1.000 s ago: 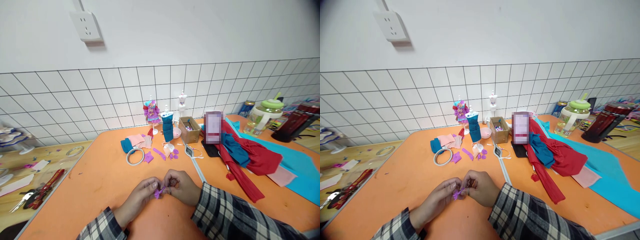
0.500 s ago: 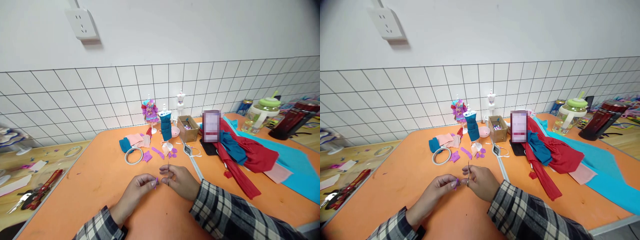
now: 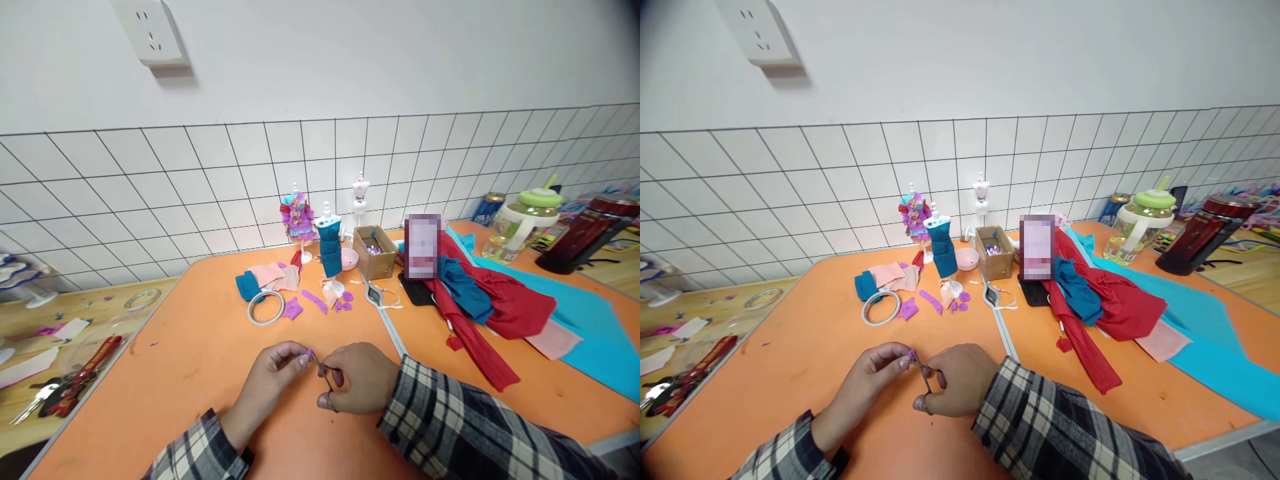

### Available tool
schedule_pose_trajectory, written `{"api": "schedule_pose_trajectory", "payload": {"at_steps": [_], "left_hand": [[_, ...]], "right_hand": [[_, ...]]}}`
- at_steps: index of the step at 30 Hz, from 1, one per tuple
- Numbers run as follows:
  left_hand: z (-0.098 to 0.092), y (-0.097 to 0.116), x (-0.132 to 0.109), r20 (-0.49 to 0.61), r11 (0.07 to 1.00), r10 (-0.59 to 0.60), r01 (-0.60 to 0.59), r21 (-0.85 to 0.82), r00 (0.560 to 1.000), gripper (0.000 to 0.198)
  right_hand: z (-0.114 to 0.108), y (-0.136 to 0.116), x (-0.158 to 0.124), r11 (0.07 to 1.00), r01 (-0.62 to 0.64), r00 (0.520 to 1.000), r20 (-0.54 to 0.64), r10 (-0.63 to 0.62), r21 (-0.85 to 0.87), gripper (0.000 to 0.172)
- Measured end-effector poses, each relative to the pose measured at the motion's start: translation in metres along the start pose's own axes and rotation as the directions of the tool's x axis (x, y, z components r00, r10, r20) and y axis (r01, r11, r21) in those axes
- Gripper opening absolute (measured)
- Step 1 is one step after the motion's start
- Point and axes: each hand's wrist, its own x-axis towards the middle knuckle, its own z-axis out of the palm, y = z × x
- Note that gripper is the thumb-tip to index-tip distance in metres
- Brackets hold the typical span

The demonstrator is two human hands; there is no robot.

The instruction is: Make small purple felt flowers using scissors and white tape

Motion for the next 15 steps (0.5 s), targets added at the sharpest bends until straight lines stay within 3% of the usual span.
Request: {"api": "schedule_pose_trajectory", "payload": {"at_steps": [15], "left_hand": [[0.0027,0.0034,-0.0026,0.017,0.992,0.059,-0.060,0.109,0.998,0.020]], "right_hand": [[-0.0014,-0.0070,-0.0025,0.998,-0.019,1.000,0.011,0.018,0.064,0.036]]}}
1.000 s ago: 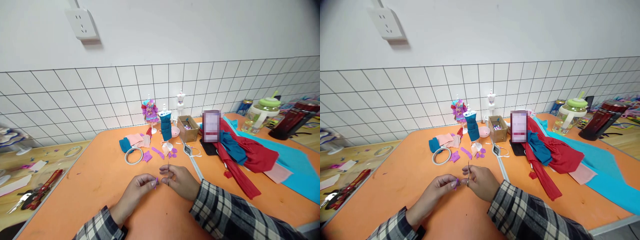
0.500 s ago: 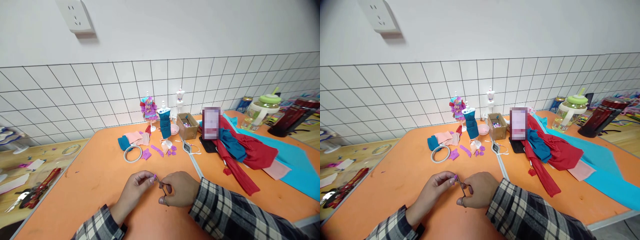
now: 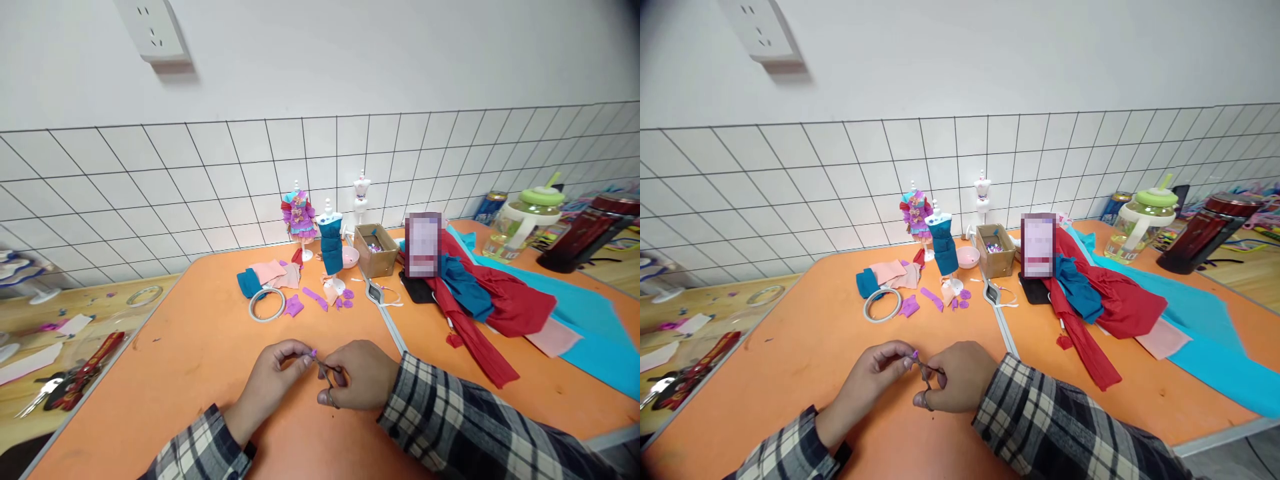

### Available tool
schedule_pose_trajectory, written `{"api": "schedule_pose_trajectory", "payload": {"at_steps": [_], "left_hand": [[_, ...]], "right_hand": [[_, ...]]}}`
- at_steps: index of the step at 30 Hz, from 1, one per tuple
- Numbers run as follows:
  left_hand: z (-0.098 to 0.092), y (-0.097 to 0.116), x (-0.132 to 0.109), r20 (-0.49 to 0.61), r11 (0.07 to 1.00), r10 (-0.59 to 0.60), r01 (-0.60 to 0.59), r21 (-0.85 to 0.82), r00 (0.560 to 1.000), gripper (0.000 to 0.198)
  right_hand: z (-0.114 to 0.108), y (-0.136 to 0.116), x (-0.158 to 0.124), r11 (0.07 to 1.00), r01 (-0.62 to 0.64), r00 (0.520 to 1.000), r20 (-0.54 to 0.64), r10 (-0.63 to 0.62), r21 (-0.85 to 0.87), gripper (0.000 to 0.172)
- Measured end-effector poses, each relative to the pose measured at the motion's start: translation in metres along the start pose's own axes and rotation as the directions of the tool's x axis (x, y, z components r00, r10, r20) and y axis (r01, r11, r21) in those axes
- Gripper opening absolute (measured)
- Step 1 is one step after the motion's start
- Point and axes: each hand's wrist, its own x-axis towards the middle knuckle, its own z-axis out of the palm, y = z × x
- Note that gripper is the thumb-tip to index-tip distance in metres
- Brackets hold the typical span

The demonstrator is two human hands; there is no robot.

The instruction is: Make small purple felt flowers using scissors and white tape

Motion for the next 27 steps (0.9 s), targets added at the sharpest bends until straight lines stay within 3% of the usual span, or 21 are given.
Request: {"api": "schedule_pose_trajectory", "payload": {"at_steps": [7,18,27], "left_hand": [[-0.0021,-0.0029,0.0006,-0.001,1.000,-0.013,0.013,-0.028,1.000,0.024],[-0.0022,-0.0083,-0.0006,0.082,0.966,-0.137,0.151,-0.210,0.987,0.025],[-0.0026,-0.0099,0.0004,0.108,0.970,-0.142,0.160,-0.183,0.984,0.026]], "right_hand": [[-0.0038,-0.0011,0.0009,0.998,-0.005,0.998,0.056,0.002,0.059,0.028],[-0.0016,0.0021,0.0024,0.991,-0.004,0.997,0.082,-0.007,0.132,0.025],[-0.0004,0.0067,0.0024,0.996,0.004,0.997,0.073,-0.010,0.084,0.027]]}}
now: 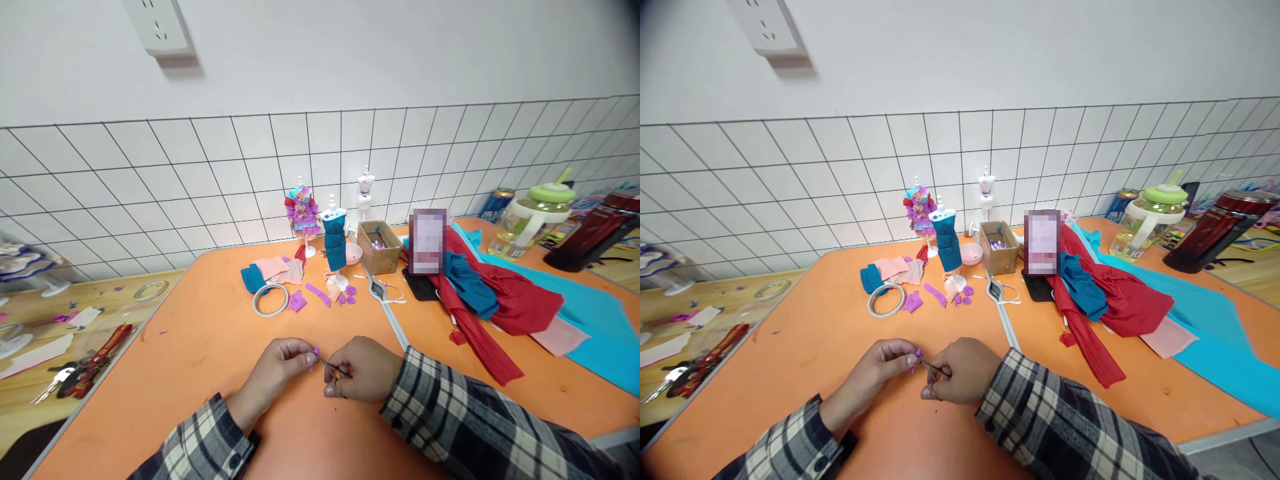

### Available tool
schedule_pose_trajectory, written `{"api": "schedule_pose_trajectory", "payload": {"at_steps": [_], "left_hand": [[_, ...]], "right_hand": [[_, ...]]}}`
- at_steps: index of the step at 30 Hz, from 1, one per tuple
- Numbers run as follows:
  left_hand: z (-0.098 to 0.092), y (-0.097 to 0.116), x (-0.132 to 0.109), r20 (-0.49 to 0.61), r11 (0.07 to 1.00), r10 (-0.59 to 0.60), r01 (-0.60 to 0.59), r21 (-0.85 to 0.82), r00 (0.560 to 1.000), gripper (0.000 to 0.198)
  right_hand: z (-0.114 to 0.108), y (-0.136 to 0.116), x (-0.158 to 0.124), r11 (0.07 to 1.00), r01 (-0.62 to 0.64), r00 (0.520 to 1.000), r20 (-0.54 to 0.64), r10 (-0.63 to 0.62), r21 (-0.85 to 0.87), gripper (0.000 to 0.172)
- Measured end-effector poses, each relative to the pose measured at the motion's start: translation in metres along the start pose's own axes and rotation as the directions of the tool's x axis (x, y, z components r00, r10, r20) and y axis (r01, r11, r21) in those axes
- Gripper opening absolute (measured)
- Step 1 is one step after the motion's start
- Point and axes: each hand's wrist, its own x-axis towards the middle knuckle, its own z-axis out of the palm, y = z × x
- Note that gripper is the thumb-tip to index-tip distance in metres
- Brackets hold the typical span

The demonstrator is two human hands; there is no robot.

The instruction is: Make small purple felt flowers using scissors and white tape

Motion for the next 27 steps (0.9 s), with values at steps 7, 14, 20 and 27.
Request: {"api": "schedule_pose_trajectory", "payload": {"at_steps": [7,14,20,27], "left_hand": [[0.000,-0.002,0.002,0.024,1.000,-0.004,0.003,0.023,1.000,0.023],[0.000,0.001,0.002,0.082,0.999,0.001,-0.005,0.043,0.997,0.023],[0.000,0.002,0.003,0.081,0.997,0.030,-0.036,0.072,0.996,0.025],[-0.001,-0.003,0.004,-0.064,0.998,0.063,-0.063,0.000,0.996,0.024]], "right_hand": [[0.001,0.006,0.003,0.999,0.017,1.000,0.026,-0.016,-0.031,0.018],[0.000,0.002,-0.001,1.000,-0.003,0.999,0.033,0.004,-0.017,0.023],[0.000,0.006,0.002,0.989,-0.071,0.988,0.143,0.052,0.131,0.019],[-0.015,0.021,0.004,0.990,-0.125,0.984,-0.135,0.115,-0.066,0.030]]}}
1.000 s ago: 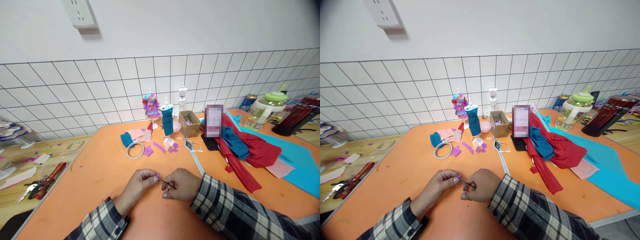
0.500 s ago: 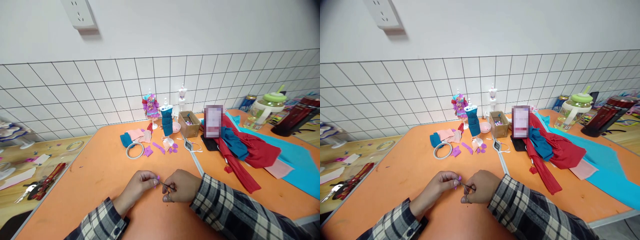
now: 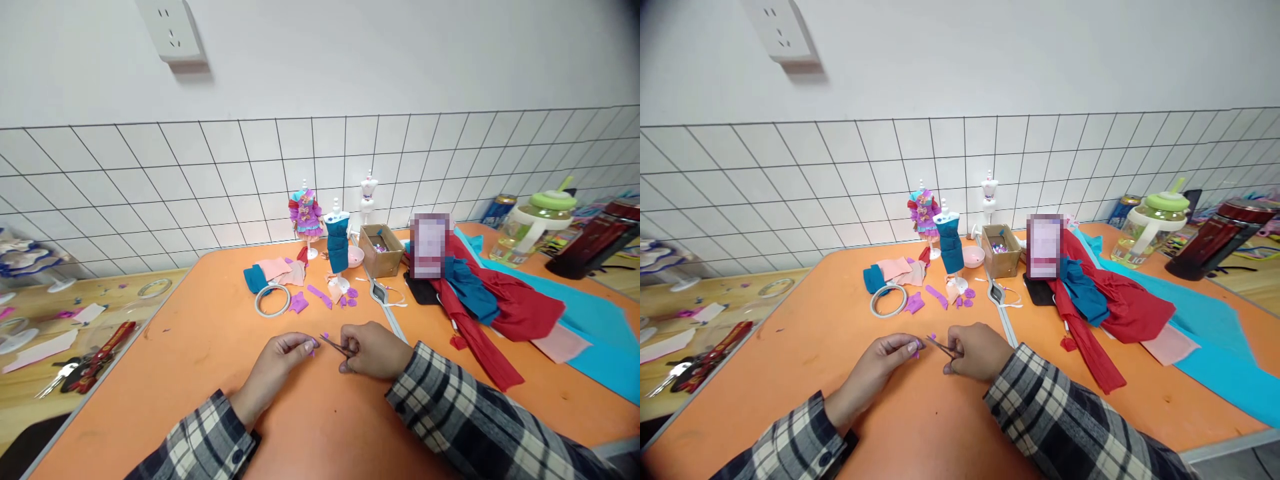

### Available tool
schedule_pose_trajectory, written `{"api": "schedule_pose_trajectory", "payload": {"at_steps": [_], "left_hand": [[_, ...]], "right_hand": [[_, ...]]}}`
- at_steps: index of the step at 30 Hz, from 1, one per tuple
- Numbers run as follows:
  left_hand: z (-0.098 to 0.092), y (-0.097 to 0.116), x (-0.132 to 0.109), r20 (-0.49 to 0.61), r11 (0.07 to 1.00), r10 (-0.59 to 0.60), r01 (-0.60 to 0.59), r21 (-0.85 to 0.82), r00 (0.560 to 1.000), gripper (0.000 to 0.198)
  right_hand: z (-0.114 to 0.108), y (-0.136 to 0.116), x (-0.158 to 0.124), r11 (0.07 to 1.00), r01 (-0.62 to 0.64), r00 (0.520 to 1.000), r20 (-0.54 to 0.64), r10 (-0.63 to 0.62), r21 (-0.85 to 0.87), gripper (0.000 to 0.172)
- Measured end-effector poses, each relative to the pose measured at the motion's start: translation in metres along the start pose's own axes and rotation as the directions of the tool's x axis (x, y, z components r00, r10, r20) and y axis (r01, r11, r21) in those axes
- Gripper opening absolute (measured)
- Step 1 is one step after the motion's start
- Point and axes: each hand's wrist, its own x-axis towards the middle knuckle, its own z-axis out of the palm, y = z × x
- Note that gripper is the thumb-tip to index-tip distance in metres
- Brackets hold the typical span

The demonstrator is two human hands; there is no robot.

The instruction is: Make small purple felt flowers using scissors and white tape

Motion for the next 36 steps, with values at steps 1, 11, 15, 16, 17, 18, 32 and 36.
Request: {"api": "schedule_pose_trajectory", "payload": {"at_steps": [1,11,15,16,17,18,32,36], "left_hand": [[0.000,0.000,0.000,-0.006,1.000,0.016,-0.016,0.007,1.000,0.025],[0.014,0.005,-0.013,0.261,0.931,0.251,-0.306,0.199,0.932,0.016],[0.015,0.006,-0.011,0.129,0.988,0.111,-0.124,0.091,0.985,0.022],[0.013,0.006,-0.009,0.058,0.997,0.074,-0.075,0.020,0.996,0.023],[0.010,0.005,-0.006,-0.011,0.997,0.035,-0.035,-0.068,0.999,0.025],[0.007,0.004,-0.004,-0.072,0.986,-0.004,-0.008,-0.169,0.997,0.026],[0.003,0.002,-0.002,-0.072,0.836,-0.238,0.167,-0.522,0.968,0.033],[0.000,-0.003,0.001,-0.103,0.834,-0.202,0.116,-0.540,0.974,0.037]], "right_hand": [[-0.002,0.002,0.000,0.999,0.008,1.000,-0.029,-0.009,-0.048,0.029],[0.010,0.011,0.007,0.985,-0.161,0.986,-0.027,0.163,0.061,0.050],[0.012,0.018,0.010,0.891,-0.328,0.944,0.136,0.300,0.314,0.050],[0.013,0.019,0.011,0.865,-0.361,0.932,0.169,0.321,0.349,0.048],[0.013,0.021,0.012,0.846,-0.386,0.922,0.190,0.338,0.368,0.047],[0.014,0.022,0.013,0.833,-0.404,0.914,0.207,0.349,0.378,0.047],[0.013,-0.016,0.012,0.943,0.168,0.962,-0.161,-0.220,-0.286,0.031],[0.021,-0.025,0.014,0.891,0.237,0.952,-0.089,-0.292,-0.387,0.031]]}}
